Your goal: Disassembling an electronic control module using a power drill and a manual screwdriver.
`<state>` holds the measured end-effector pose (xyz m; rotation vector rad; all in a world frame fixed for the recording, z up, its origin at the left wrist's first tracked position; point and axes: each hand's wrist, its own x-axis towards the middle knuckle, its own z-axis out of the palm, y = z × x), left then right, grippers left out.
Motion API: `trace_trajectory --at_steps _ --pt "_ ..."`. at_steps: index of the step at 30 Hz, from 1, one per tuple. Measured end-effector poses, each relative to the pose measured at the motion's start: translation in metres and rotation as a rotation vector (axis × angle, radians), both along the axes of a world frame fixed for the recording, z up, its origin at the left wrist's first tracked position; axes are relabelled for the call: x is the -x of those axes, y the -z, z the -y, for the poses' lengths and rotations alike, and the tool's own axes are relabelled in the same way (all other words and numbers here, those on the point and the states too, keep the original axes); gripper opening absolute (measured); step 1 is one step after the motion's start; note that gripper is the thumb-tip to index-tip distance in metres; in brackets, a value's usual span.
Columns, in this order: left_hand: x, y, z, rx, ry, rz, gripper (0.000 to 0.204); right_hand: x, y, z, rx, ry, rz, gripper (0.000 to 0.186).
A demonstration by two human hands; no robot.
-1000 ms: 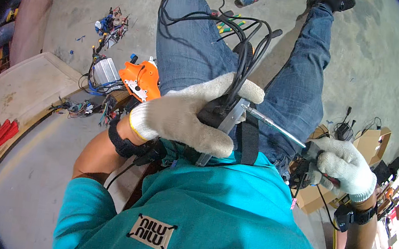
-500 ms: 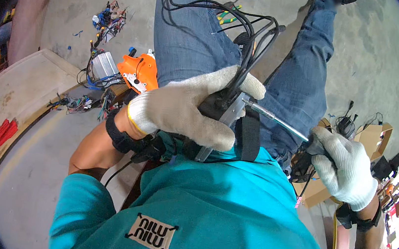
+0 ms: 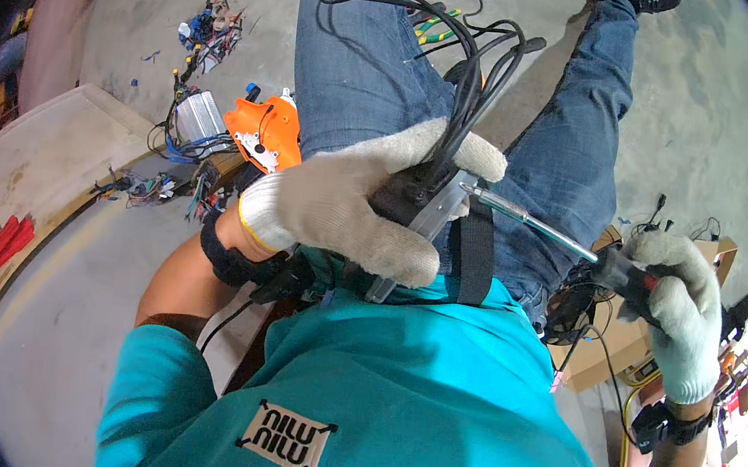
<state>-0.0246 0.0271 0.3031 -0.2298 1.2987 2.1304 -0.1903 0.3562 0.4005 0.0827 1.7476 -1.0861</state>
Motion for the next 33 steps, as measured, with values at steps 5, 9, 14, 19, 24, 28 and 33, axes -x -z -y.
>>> trace_trajectory --at_steps 5,9,14,19,24,28,33 --pt "-0.003 -0.001 0.0 0.07 -0.022 -0.056 0.106 -0.005 0.005 -0.005 0.017 0.074 0.096 0.071" --pt "-0.003 0.002 -0.001 0.035 -0.025 -0.025 0.106 -0.006 -0.001 -0.006 -0.085 0.01 0.168 0.073" --pt "-0.004 0.003 0.0 0.059 -0.031 -0.041 0.104 -0.004 -0.005 0.005 -0.155 -0.276 -0.057 0.044" --pt "-0.004 0.004 0.001 -0.011 -0.049 0.04 0.104 -0.009 0.002 0.009 -0.016 -0.601 -0.577 0.036" --pt "-0.005 0.011 0.001 0.002 -0.036 -0.011 0.107 -0.021 0.005 0.0 0.057 -0.801 -0.934 0.041" --pt "-0.003 0.006 0.002 -0.013 -0.029 0.021 0.108 -0.018 0.001 0.005 0.181 -0.688 -0.845 0.038" --pt "-0.007 0.005 0.002 0.0 -0.059 -0.021 0.109 -0.027 0.006 -0.012 0.005 0.124 -0.214 0.025"
